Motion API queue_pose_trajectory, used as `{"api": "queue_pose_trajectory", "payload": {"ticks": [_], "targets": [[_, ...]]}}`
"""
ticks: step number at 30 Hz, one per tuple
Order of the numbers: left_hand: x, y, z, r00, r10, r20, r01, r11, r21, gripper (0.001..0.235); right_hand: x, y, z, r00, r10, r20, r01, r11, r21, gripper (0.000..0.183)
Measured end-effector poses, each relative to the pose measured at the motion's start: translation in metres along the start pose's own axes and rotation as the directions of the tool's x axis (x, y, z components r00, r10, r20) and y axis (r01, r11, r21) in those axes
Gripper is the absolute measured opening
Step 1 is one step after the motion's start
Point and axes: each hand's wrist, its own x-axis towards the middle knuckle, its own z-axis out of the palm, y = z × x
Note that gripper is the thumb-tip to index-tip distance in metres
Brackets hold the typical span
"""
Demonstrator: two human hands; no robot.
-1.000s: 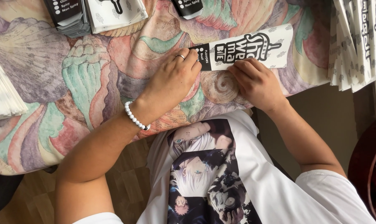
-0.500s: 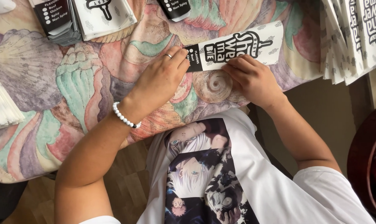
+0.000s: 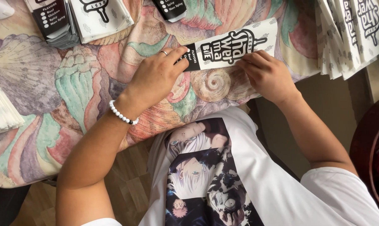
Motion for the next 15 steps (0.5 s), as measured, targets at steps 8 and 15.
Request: {"api": "queue_pose_trajectory", "payload": {"ticks": [8,15], "targets": [[0.004,0.005,-0.009,0.998,-0.017,0.053,0.017,1.0,-0.012,0.024,-0.003,0.0,0.002,0.999,-0.036,-0.018,0.036,0.999,-0.002,0.019],[0.001,0.003,0.009,0.999,-0.004,0.036,0.001,0.997,0.072,0.018,-0.019,0.006,-0.009,1.0,0.009,0.014,-0.008,0.994,-0.113,0.019]]}}
